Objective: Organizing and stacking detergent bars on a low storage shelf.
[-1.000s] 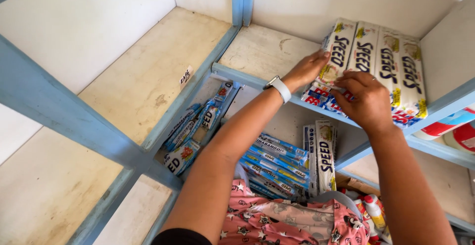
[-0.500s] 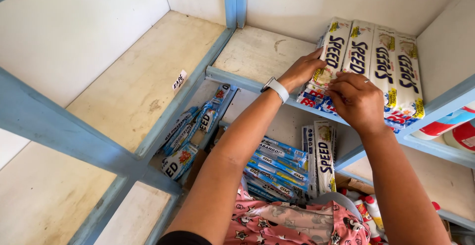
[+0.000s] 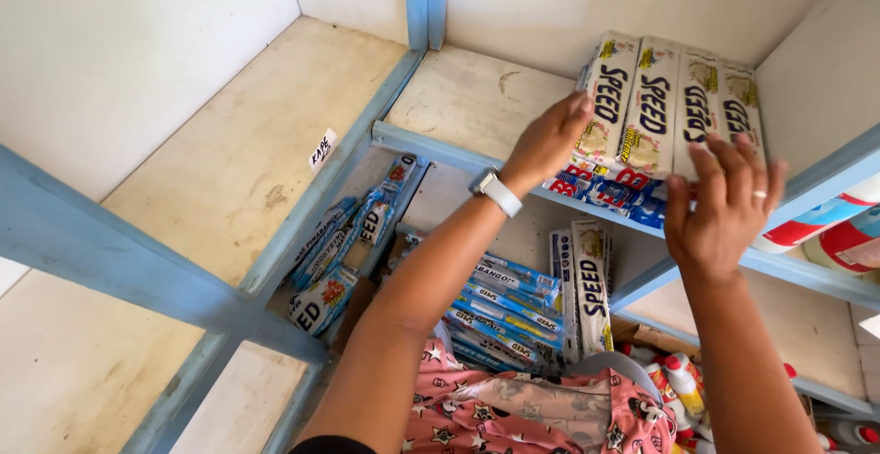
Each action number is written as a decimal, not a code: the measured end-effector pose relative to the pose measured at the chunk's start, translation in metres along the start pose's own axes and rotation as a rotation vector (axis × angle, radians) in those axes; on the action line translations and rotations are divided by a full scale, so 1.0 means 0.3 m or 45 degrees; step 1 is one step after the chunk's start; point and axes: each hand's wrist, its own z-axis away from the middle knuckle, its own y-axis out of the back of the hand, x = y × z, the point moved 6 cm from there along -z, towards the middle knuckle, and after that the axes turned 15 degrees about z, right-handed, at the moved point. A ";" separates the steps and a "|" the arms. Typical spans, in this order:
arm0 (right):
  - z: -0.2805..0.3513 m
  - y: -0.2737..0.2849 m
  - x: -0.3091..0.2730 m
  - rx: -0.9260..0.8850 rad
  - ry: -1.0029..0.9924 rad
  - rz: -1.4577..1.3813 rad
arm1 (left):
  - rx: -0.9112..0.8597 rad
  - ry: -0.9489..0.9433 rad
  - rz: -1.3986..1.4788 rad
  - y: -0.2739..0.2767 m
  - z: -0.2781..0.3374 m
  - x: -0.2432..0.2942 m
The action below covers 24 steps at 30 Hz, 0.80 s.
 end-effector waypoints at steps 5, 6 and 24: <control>0.188 -0.159 0.090 -0.034 -0.054 0.393 | 0.326 -0.354 -0.493 -0.080 0.182 0.176; 0.216 -0.204 0.100 -0.033 -0.016 0.479 | 0.282 -0.375 -0.889 -0.105 0.206 0.243; 0.351 -0.263 0.057 -0.114 -0.055 0.485 | 0.050 -0.802 -1.198 -0.228 0.270 0.227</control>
